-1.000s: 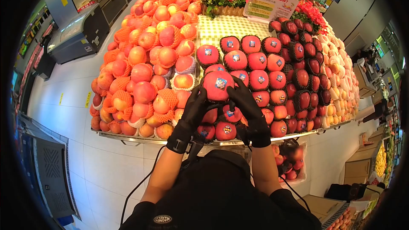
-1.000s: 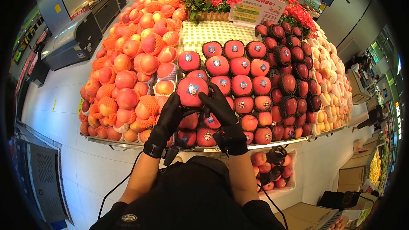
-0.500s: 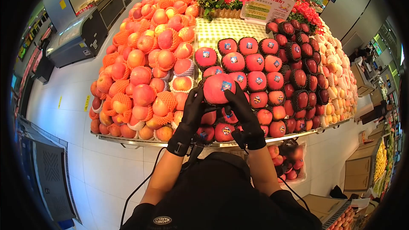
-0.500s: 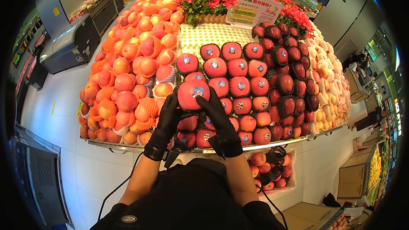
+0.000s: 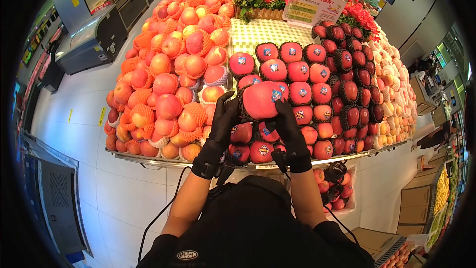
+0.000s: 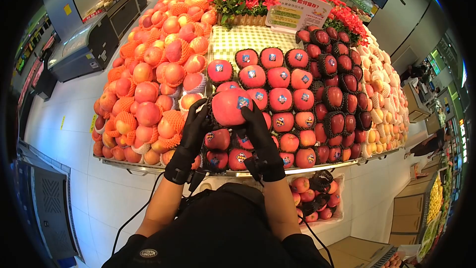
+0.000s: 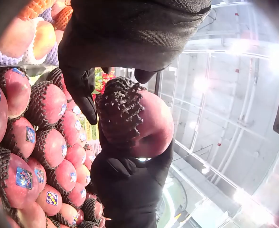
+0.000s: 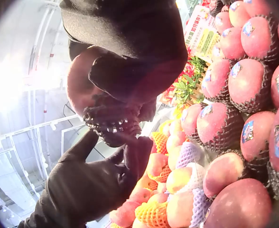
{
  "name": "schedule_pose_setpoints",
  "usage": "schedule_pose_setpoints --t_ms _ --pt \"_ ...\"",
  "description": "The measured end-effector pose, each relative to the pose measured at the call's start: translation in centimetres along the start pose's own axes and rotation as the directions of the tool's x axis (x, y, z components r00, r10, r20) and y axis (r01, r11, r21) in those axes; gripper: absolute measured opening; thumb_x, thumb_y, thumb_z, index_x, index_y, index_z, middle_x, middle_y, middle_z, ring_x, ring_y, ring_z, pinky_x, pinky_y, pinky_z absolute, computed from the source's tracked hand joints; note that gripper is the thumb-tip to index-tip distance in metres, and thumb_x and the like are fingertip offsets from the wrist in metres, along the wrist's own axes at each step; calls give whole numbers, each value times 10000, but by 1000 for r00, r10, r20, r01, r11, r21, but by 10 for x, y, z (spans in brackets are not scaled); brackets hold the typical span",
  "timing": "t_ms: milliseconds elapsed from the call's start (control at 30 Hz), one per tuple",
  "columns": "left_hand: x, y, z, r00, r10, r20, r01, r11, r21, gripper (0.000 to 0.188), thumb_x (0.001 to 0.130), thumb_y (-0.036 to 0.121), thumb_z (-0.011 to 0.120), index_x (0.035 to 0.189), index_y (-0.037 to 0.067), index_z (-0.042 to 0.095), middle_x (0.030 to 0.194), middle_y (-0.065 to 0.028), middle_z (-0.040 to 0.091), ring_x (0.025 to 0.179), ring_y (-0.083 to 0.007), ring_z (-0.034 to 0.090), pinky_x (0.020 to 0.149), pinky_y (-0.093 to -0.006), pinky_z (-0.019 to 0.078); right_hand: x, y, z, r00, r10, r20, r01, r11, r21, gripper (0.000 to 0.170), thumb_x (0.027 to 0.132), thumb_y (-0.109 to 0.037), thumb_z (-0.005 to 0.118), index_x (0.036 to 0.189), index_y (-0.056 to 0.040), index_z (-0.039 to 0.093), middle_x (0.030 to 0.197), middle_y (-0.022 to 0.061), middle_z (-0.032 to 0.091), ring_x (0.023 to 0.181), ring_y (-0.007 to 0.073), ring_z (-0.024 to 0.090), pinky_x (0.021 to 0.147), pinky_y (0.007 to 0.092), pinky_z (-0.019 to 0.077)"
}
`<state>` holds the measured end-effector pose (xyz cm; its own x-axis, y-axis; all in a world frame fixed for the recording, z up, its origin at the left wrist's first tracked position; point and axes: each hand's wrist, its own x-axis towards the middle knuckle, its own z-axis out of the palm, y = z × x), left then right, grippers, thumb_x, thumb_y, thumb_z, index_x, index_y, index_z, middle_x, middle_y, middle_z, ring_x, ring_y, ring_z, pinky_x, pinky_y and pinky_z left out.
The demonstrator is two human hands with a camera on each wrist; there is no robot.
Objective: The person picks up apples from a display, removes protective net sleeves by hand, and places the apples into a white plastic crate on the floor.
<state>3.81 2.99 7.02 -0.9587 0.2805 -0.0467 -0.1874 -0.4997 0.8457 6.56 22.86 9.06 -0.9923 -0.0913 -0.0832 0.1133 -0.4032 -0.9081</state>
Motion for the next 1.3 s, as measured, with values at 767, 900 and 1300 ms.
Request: schedule_pose_setpoints --t_ms 767,900,1300 --pt "1 2 5 994 98 -44 -99 995 -20 523 858 123 696 1289 -1 427 1175 -161 564 1031 -234 608 839 -349 544 13 -7 21 991 -122 -61 108 974 -200 597 900 -274 620 1397 -54 373 1027 66 548 697 102 580 541 242 493" --pt "-1 5 5 1000 24 0 -24 996 -85 494 887 158 668 1285 -9 427 1164 -166 573 997 -244 625 834 -358 548 16 -2 14 987 -113 -110 85 968 -235 438 928 -315 576 1256 -48 462 951 44 537 640 93 550 524 250 458" --pt "3 -1 0 998 39 59 -31 991 -127 477 910 185 624 1302 0 424 1176 -146 564 1020 -205 602 872 -338 521 -6 -25 48 998 -70 7 69 990 119 512 961 -396 511 1334 -55 431 1195 92 552 1062 177 571 830 309 519"
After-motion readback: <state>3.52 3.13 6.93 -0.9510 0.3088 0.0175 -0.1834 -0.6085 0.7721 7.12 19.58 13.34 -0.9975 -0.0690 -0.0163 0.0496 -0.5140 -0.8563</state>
